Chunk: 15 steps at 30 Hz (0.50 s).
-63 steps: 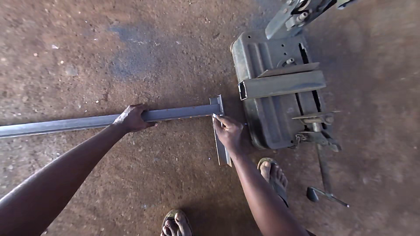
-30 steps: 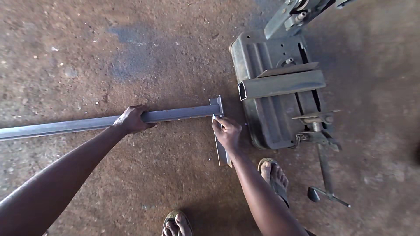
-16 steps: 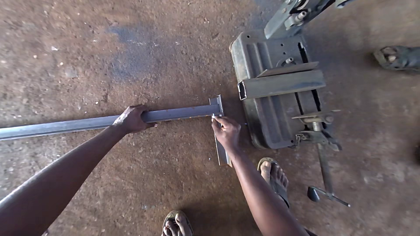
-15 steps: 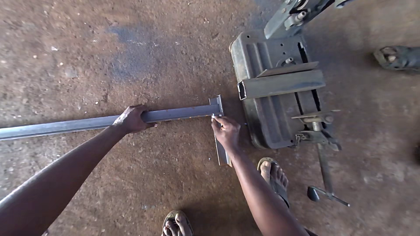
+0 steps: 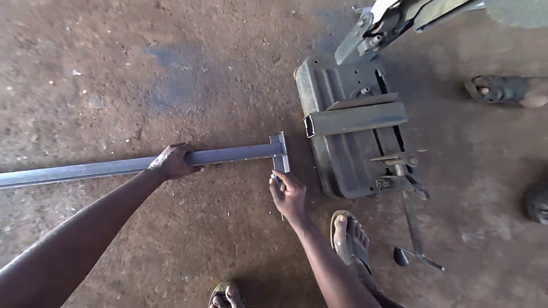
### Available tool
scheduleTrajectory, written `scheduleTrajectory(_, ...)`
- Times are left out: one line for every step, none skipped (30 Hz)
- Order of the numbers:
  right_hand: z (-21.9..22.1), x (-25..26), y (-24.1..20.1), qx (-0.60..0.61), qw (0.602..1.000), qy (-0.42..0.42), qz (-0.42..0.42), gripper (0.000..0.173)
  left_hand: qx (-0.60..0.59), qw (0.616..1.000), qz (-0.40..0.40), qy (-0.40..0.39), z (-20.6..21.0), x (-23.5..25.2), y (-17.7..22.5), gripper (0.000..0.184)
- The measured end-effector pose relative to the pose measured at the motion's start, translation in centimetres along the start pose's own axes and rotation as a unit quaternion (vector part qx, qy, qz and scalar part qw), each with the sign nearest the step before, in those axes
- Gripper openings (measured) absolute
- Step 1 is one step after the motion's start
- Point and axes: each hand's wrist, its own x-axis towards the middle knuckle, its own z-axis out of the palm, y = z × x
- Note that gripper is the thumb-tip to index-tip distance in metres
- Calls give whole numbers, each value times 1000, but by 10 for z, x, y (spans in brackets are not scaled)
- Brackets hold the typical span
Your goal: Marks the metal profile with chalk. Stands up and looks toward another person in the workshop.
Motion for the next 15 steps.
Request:
scheduleTrajectory(0,-6,-4,37,999,-11,17,27,3,1000,-2,-3,0,0,1,57)
scheduleTrajectory(0,-11,-9,88,995,-26,43,26,5,1000,-7,-8,-1,0,3,58)
scheduleTrajectory(0,-15,-16,146,985,-42,83,25,11,1000,-11,-9,-2,-1,4,59)
scheduleTrajectory(-2,-17,-24,211,966,-63,138,24,13,1000,-15,-6,-2,-2,7,59)
scheduleTrajectory(-6,-15,-35,278,934,-89,205,23,15,1000,-22,-5,-4,-4,9,59)
scheduleTrajectory(-12,-11,-48,344,890,-116,277,22,17,999,-30,-8,-5,-5,13,59)
scheduleTrajectory(-19,-3,-61,394,844,-143,336,22,17,999,-39,-10,-6,-5,15,61)
scheduleTrajectory(-25,4,-70,425,808,-172,370,21,23,999,-45,-10,-5,-5,16,63)
scheduleTrajectory(-32,13,-78,441,788,-204,378,20,31,998,-50,-9,-4,-4,15,66)
scheduleTrajectory(-40,23,-85,444,784,-240,362,17,38,998,-51,-6,-3,-4,15,71)
scheduleTrajectory(-48,34,-90,434,791,-282,327,15,44,998,-49,1,-2,-6,17,75)
scheduleTrajectory(-57,45,-97,409,806,-327,278,13,51,998,-48,7,-3,-11,19,79)
scheduleTrajectory(-67,56,-105,367,824,-373,217,12,60,997,-45,9,-4,-18,21,85)
scheduleTrajectory(-81,69,-113,313,839,-419,152,14,70,997,-36,12,-4,-23,22,90)
scheduleTrajectory(-98,80,-122,255,851,-450,92,17,81,996,-16,26,0,-27,20,95)
